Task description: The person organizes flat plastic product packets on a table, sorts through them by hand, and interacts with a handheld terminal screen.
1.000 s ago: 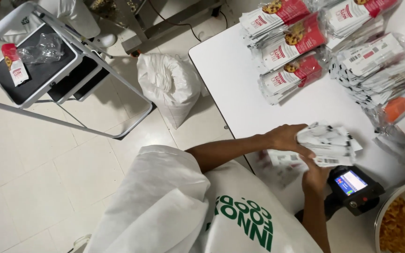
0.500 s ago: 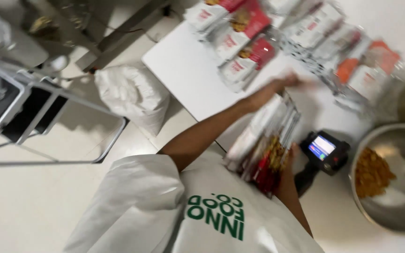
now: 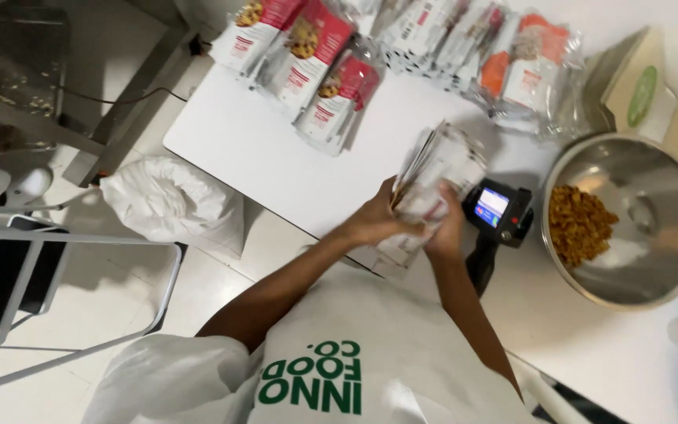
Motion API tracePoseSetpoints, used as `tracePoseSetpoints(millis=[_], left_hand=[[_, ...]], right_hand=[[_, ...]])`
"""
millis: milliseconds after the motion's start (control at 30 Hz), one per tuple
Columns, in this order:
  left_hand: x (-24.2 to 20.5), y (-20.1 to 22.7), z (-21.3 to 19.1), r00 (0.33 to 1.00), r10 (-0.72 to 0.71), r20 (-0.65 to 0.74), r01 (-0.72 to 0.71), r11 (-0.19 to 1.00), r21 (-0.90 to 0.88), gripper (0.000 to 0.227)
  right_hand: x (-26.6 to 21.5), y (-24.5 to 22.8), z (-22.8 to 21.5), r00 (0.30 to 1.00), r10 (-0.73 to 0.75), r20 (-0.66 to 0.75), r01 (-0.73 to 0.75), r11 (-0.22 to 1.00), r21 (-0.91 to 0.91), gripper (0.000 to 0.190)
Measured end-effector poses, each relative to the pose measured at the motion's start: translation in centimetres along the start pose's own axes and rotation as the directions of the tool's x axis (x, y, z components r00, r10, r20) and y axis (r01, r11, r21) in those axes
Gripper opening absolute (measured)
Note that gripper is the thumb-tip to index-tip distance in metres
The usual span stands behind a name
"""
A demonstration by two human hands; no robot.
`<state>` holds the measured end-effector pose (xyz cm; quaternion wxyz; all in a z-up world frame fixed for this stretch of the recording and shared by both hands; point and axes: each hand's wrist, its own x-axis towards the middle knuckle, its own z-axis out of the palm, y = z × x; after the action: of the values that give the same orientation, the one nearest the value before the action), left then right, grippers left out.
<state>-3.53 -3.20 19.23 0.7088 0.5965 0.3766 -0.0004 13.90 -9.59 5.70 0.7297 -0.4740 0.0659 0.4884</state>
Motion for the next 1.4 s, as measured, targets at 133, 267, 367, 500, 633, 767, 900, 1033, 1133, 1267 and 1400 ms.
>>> tracePoseSetpoints(millis=[133,267,367,500,633,767,900,1033,1133,1267,1400], left_hand=[[5.1,-7.2,-0.7,0.977,-0.061,-0.203,0.078,0.994,0.077,0.1],[7.1,-7.3,-3.5,0.98,0.052,-0.19,0.087,0.753,0.653,0.062],[5.8,-3.9,-2.3,0.997,0.068,0.022,-0.047,0.398,0.916,0.048],[5.0,-0.2,-3.0,0.978,0.089,0.19,-0.202,0.156,0.967,0.06],[-3.8,7.2,-4.3,0.942,0.328,-0.071,-0.146,0.592,0.793,0.066],[-4.8,4.2,-1.4,0.953,0.204,-0.222,-0.195,0.979,0.065,0.118],[-3.7,1.8,1.2,0.991,0.086,-0.105,-0.091,0.995,-0.045,0.106],[-2.8,-1.3,2.5,0.99,0.028,-0.137,-0.025,0.999,0.022,0.088],[-2.4,-2.1,3.3,0.99,0.005,-0.139,0.005,0.998,0.07,0.078],[0.8,-5.0,4.8,0.995,0.03,-0.094,0.003,0.944,0.331,0.055],[6.8,-9.4,9.9,0.988,0.156,-0.013,-0.075,0.543,0.836,0.038]], right_hand=[[-4.9,-1.5,3.7,0.984,-0.123,0.129,0.139,0.983,-0.119,0.044],[-7.1,-4.9,5.7,0.899,-0.243,0.365,0.435,0.382,-0.815,0.114],[-8.9,-5.3,7.7,0.849,0.133,0.512,0.527,-0.126,-0.841,0.12],[-8.6,-5.0,7.9,0.857,0.365,0.364,0.448,-0.179,-0.876,0.111],[-6.3,-4.6,3.0,0.839,0.149,0.523,0.452,0.345,-0.823,0.051],[-7.6,-5.4,4.6,0.948,-0.02,0.316,0.191,0.831,-0.522,0.065],[-7.8,-5.2,2.8,0.977,0.046,0.208,0.044,0.911,-0.411,0.073],[-7.3,-2.9,-0.1,0.985,0.09,0.149,-0.01,0.883,-0.469,0.073],[-5.1,-0.9,-3.6,0.991,0.095,0.097,-0.046,0.905,-0.423,0.08],[-8.1,-1.6,0.3,0.999,-0.035,0.034,0.047,0.875,-0.481,0.068],[-9.8,-3.0,4.0,0.983,-0.16,0.094,0.182,0.738,-0.65,0.064]])
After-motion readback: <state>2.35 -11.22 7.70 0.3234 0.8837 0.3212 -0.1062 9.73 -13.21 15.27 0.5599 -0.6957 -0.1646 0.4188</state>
